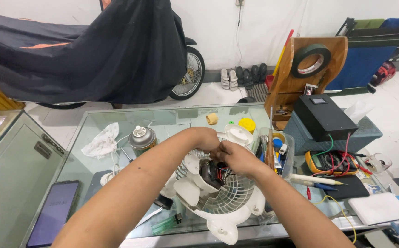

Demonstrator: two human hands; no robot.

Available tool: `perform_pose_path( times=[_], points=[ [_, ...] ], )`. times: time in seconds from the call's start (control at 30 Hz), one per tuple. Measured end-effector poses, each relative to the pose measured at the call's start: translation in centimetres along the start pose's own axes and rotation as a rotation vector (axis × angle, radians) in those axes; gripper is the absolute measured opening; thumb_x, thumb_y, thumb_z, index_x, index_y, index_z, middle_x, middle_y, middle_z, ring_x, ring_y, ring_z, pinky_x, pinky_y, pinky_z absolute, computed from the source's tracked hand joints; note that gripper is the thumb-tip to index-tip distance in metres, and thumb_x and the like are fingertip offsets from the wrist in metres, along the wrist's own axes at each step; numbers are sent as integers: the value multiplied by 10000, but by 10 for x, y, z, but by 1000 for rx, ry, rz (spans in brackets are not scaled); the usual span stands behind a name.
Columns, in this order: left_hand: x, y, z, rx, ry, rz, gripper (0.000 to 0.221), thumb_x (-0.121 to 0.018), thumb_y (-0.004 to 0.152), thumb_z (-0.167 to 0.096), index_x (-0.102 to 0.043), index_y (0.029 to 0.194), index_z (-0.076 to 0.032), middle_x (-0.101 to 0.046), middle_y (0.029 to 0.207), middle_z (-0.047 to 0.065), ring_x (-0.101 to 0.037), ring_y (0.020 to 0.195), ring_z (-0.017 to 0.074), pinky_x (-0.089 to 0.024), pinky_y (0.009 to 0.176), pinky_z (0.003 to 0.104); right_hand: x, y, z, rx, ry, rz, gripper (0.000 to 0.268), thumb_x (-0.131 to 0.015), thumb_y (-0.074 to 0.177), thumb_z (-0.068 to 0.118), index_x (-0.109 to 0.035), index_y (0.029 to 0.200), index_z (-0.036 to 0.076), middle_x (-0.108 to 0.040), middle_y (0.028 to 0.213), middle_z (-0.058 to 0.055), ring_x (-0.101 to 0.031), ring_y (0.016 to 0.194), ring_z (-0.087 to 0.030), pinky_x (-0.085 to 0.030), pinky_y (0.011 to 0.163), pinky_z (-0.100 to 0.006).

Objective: The person works on the internal wiring of a ceiling fan motor placed on a glass table. They connect wires to the motor terminals and wrap the connections with black electrical tape. The person then rotates the fan housing to inspect the work.

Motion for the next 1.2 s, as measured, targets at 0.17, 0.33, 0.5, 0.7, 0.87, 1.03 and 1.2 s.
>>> perform_pose_path(
  times=[0.17, 0.33, 0.5, 0.7, 0.87, 1.03, 1.2],
  points=[
    [22, -62, -12, 49, 26, -106, 415, -583, 842, -356, -780, 1058, -62, -748, 921, 147, -729, 946, 344, -567, 827, 453, 0, -9, 9, 3, 48, 0, 171, -570, 975, 142, -684, 1017, 22, -618, 767, -59, -562, 727, -180, -463, 578, -268],
    [39, -128, -68, -426, 660, -317, 261, -561, 968, -20, -608, 1200, -130, -618, 1225, 72, -663, 1106, 313, -592, 848, 453, 0, -12, 20, 51, 110, 38, 152, -539, 988, 112, -677, 975, 51, -664, 806, -64, -537, 756, -182, -459, 680, -277],
    [18, -113, -67, -553, 926, -334, 246, -583, 1004, -162, -575, 1232, -251, -629, 1207, 29, -687, 1077, 250, -615, 812, 400, -5, -2, -6, -3, 125, 77, 273, -575, 943, 78, -714, 1172, 29, -753, 959, -116, -630, 863, -219, -519, 760, -315],
    [11, -96, -72, -563, 979, -377, 186, -628, 950, -120, -647, 1081, -250, -659, 1090, -54, -707, 962, 214, -613, 749, 400, -2, -12, 7, -14, 204, 24, 265, -581, 918, 75, -710, 1143, 23, -716, 926, -84, -622, 855, -195, -512, 755, -302],
    [13, -96, -80, -555, 992, -376, 126, -644, 941, -107, -686, 1006, -206, -685, 1017, -64, -721, 933, 193, -614, 743, 384, 1, -13, 11, 21, 219, 15, 230, -561, 962, 92, -731, 1095, 13, -673, 893, -71, -532, 763, -166, -466, 692, -278],
    [23, -103, -82, -438, 803, -353, 116, -638, 935, -146, -723, 1010, -173, -714, 933, -35, -727, 892, 212, -621, 752, 412, 0, -11, 11, 51, 236, 52, 203, -637, 955, 87, -745, 1108, 9, -688, 868, -62, -534, 710, -173, -450, 627, -270],
    [25, -99, -77, -418, 755, -368, 186, -615, 927, -92, -740, 1029, -184, -746, 972, -38, -730, 937, 234, -612, 784, 436, -1, -15, 16, 47, 214, 63, 196, -635, 957, 76, -745, 1100, 0, -689, 892, -62, -543, 751, -179, -457, 666, -271]
  ],
)
Point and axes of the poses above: each hand's wrist, its own y-axis towards the middle knuckle, its own x-axis out of the back of the hand, z = x × y, the point moved 8 cm from there along y, towards the middle knuckle
